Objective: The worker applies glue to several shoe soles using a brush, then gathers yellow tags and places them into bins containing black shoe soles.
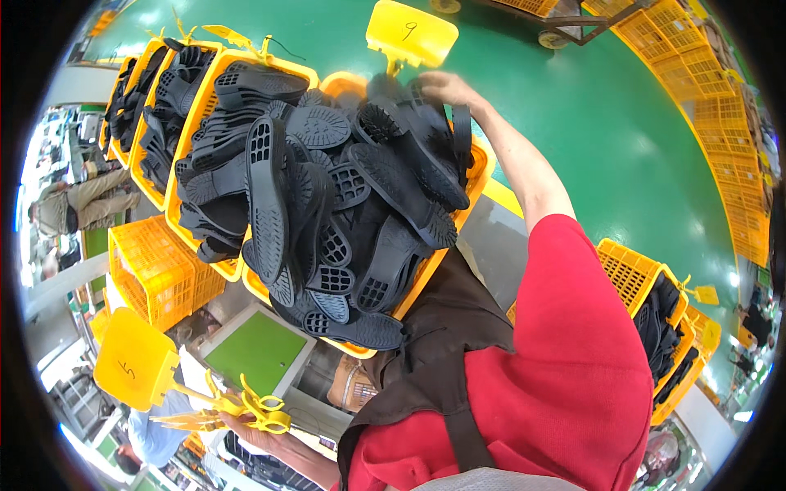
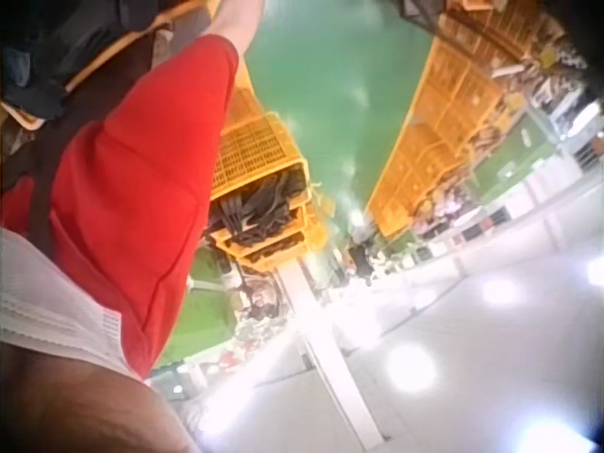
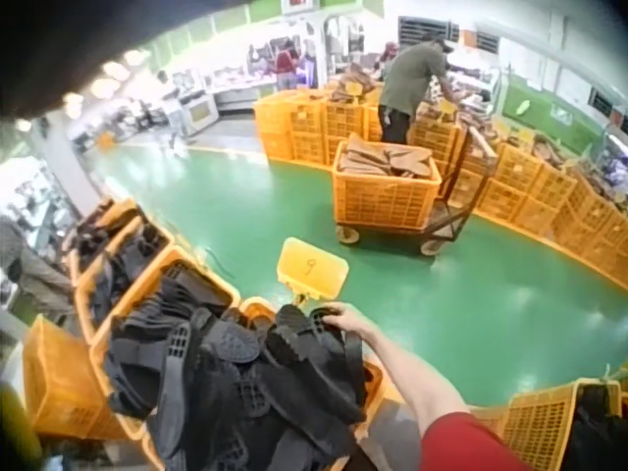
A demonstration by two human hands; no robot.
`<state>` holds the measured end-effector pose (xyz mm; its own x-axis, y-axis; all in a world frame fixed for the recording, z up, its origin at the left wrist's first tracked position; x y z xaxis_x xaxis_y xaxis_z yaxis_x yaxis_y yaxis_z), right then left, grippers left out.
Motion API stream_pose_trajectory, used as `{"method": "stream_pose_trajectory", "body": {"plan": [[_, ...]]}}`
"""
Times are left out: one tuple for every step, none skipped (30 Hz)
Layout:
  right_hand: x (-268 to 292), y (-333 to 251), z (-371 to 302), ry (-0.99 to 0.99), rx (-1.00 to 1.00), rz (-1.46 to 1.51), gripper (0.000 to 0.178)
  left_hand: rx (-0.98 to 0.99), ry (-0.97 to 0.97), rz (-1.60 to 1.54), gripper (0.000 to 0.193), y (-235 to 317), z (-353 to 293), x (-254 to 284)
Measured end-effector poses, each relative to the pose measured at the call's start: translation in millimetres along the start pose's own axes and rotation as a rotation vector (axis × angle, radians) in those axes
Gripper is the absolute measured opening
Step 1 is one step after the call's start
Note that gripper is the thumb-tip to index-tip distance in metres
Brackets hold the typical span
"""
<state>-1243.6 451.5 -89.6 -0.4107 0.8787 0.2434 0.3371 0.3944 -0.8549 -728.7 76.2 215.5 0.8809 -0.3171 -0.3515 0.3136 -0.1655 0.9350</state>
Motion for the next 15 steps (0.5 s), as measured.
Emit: {"method": "stream_pose_trajectory", "body": {"plan": [[-1, -1, 3, -0.020, -0.002, 0.007, 0.052, -0.018, 0.047, 0.003, 0.041, 2, -8, -5], [1, -2, 5, -0.051, 0.033, -0.077, 0.050, -0.048, 0.081, 0.019, 0.040, 1, -12, -11], [-2, -5, -1, -0.083, 0.068, -0.163, 0.048, -0.060, 0.058, 0.045, 0.040, 3, -17, -13], [-6, -3, -9, -0.099, 0.062, -0.160, 0.048, -0.070, 0.036, 0.070, 0.040, 4, -20, -13], [-5, -3, -15, -0.165, 0.051, -0.072, 0.046, -0.073, 0.038, 0.082, 0.040, 2, -24, -19], [-4, -3, -20, -0.231, 0.039, 0.015, 0.044, -0.078, 0.050, 0.086, 0.040, 0, -28, -25], [-3, -5, -22, -0.333, -0.003, -0.001, 0.046, -0.090, 0.086, 0.091, 0.040, -2, -30, -30], [-1, -8, -26, -0.337, -0.004, -0.003, 0.046, -0.096, 0.114, 0.096, 0.040, -3, -32, -36], [-3, -13, -29, -0.340, -0.063, 0.063, 0.049, -0.094, 0.123, 0.100, 0.041, -5, -30, -35], [-5, -16, -30, -0.344, -0.123, 0.127, 0.051, -0.104, 0.142, 0.105, 0.040, -7, -32, -36], [-10, -5, -22, -0.380, -0.156, 0.183, 0.056, -0.084, 0.114, 0.095, 0.040, -7, -33, -31], [-12, -16, -28, -0.396, -0.151, 0.181, 0.056, -0.070, 0.090, 0.084, 0.040, -6, -34, -31], [-11, -25, -38, -0.312, -0.170, 0.180, 0.056, -0.081, 0.088, 0.099, 0.040, -6, -36, -31], [-10, -29, -46, -0.222, -0.193, 0.185, 0.057, -0.088, 0.079, 0.118, 0.039, -4, -37, -35], [-6, -12, -35, -0.158, -0.182, 0.095, 0.063, -0.087, 0.049, 0.114, 0.040, -3, -34, -29]]}}
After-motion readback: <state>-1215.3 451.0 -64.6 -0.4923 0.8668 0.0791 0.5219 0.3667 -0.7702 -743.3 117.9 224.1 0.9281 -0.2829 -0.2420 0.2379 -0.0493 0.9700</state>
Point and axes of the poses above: each hand's wrist, its own z-axis towards the middle knuckle, its own x-axis out of the back of the hand, y = z × x, the point moved 1 cm from there along z, towards the middle knuckle, and after that the axes turned 12 degrees about -x, right-handed, at the moved point
